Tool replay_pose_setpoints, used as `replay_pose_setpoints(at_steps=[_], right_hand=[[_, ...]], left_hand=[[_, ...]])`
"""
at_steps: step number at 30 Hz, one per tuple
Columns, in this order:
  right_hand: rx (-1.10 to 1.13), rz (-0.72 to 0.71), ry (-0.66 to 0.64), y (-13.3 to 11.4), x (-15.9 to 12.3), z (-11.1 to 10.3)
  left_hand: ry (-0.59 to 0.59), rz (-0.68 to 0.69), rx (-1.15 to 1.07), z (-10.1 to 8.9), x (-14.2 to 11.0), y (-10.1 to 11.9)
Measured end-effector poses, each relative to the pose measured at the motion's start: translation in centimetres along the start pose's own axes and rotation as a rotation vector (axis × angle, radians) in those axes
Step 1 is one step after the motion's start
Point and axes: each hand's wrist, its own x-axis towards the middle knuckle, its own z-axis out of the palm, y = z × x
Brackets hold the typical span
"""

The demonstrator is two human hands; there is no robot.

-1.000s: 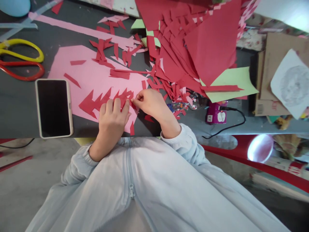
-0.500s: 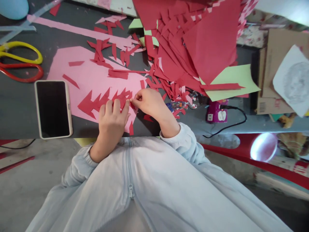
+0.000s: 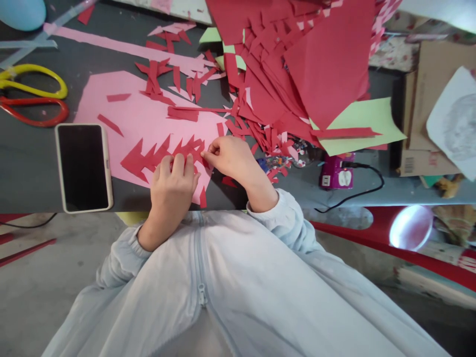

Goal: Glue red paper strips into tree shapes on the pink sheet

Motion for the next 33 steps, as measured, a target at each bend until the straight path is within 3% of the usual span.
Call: replay_pose_setpoints(at_steps=[12, 19, 33], right_hand=[[0.01, 0.018, -0.026, -0.09, -0.05, -0.21], [0.005, -0.027, -0.006, 0.32, -0.5, 0.07], [-0.043, 0.026, 0.053, 0.32, -0.76, 0.35]], left_hand=[[-0.042, 0.002, -0.057, 0.17, 0.12, -0.17], [-0.06, 0.005, -0.032, -0.01, 0.19, 0.05], [-0.073, -0.008, 0.0, -0.24, 0.06, 0.42]])
